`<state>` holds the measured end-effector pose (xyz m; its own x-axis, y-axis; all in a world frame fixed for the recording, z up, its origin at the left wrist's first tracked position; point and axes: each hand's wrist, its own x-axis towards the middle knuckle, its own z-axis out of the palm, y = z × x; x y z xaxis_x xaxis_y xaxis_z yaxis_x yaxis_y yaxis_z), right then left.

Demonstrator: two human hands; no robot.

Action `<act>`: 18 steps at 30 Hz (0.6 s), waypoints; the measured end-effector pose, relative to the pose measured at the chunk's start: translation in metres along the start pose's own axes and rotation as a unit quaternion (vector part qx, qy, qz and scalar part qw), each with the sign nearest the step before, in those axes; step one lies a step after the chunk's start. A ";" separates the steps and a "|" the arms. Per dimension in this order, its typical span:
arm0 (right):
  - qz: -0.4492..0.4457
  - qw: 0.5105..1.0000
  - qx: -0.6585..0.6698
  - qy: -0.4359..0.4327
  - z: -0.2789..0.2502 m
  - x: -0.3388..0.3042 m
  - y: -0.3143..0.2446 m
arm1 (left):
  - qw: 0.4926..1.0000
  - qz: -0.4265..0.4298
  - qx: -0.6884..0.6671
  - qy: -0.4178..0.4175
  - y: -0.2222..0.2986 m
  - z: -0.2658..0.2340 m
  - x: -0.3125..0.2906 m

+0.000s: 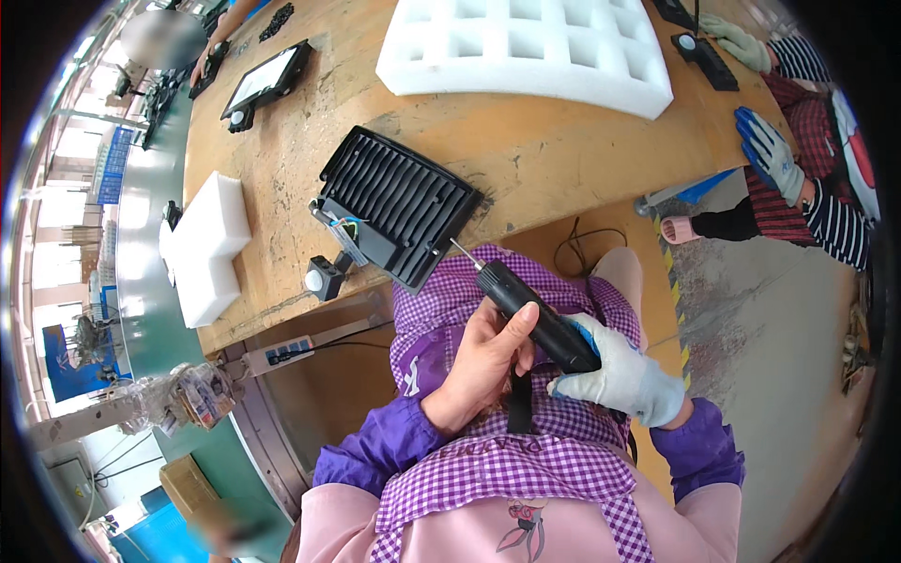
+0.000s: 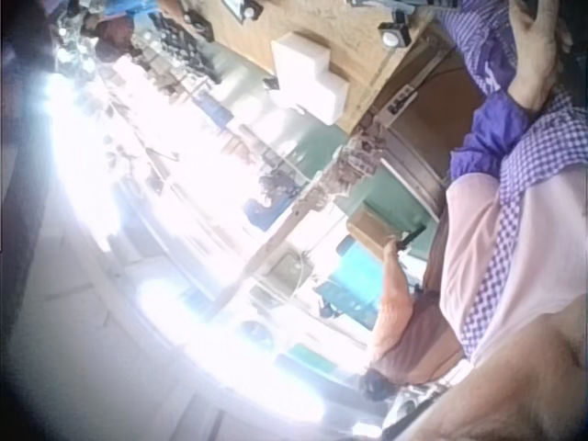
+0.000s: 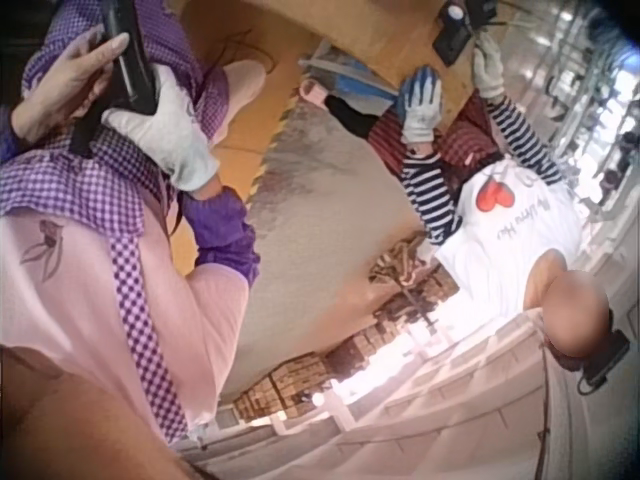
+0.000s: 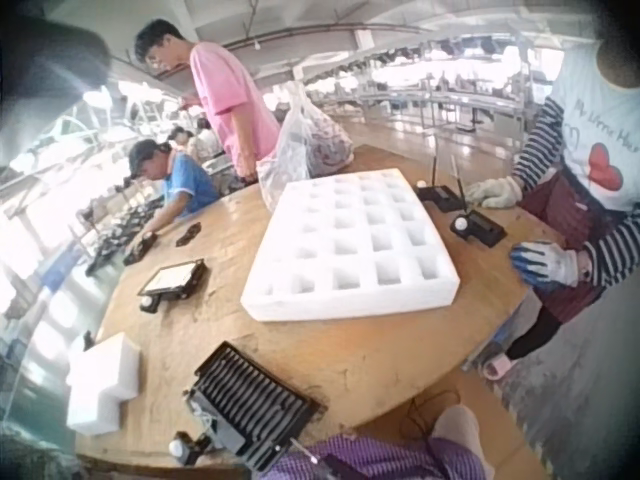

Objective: The person assembles a floodlight casing by attaching components, driving screws into the housing using an electric screwdriver, and placing the assembled light onto a foam tray.

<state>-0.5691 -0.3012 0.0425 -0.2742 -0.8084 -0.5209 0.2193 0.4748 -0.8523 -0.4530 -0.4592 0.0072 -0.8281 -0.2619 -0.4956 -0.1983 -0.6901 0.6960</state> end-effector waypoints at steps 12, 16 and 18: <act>0.064 0.993 0.066 -0.068 -0.004 0.002 0.001 | 0.955 0.030 0.283 -0.080 0.013 -0.026 -0.016; 0.070 0.991 0.095 -0.065 -0.004 0.002 -0.003 | 0.777 0.336 0.527 0.074 0.047 -0.051 -0.036; 0.084 0.991 0.074 -0.069 -0.003 0.005 -0.005 | 0.629 0.438 0.624 0.150 0.073 -0.052 -0.035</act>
<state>-0.5747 -0.3066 0.0442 -0.0935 -0.7666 -0.6353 0.3896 0.5590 -0.7319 -0.4117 -0.5351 0.0481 -0.8067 -0.4182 0.4174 -0.1470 0.8263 0.5437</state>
